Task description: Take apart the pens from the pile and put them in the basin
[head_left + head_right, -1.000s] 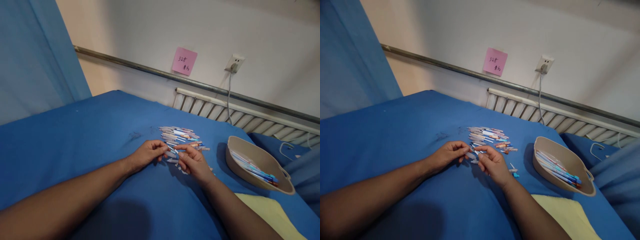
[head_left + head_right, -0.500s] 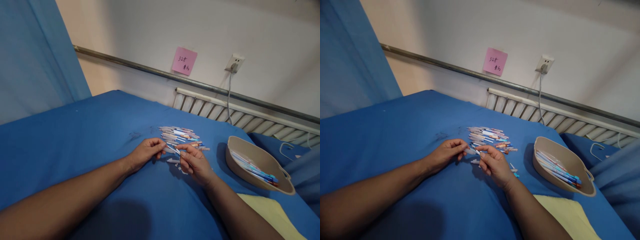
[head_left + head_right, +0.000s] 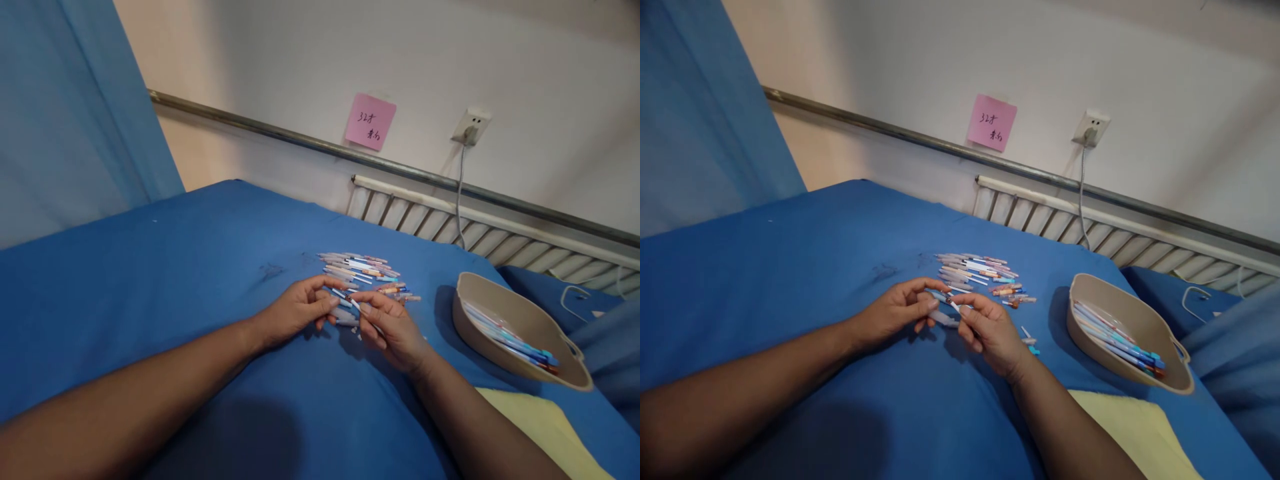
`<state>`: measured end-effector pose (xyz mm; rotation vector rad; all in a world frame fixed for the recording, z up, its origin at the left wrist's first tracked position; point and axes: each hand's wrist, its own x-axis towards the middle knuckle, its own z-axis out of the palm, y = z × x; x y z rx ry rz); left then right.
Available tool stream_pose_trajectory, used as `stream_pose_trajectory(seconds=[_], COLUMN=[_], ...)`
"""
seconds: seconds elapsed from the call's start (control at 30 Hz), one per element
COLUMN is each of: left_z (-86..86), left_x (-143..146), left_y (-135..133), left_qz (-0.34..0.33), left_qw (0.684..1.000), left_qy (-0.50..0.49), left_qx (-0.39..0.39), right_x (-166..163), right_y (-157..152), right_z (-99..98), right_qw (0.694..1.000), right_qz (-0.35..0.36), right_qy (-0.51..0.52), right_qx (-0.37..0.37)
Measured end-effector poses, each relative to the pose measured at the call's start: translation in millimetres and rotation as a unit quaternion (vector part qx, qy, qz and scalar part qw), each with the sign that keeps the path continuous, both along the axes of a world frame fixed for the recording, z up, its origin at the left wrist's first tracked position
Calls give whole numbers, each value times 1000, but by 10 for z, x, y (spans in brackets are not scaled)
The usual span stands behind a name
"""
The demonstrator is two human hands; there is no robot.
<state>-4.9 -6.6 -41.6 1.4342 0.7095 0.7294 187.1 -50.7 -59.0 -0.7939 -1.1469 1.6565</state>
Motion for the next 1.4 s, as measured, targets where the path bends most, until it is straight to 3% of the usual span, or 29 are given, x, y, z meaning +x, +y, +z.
stream_pose_trajectory(seconds=[0.13,0.3,0.4,0.5,0.57,0.8,1.4], left_z=[18,30,52,69,72,44,8], left_x=[0,-39,-53,-37,-14,48,31], left_y=[-11,71,96,56,4,-109,-78], left_qz=[9,83,110,107,99,53,26], left_qw=[999,995,992,993,993,992,990], left_qy=[23,10,6,7,18,64,93], left_qx=[45,55,54,59,62,95,104], right_x=[-2,102,165,162,121,-68,-31], right_y=[-5,39,92,116,98,-7,5], right_z=[-33,-48,-25,13,39,61,51], right_qw=[999,996,997,996,995,998,998], right_qz=[19,47,16,-69,-88,-45,-62], right_qy=[-34,-78,-75,-50,-49,-51,-5], right_qx=[7,12,16,10,2,-12,-30])
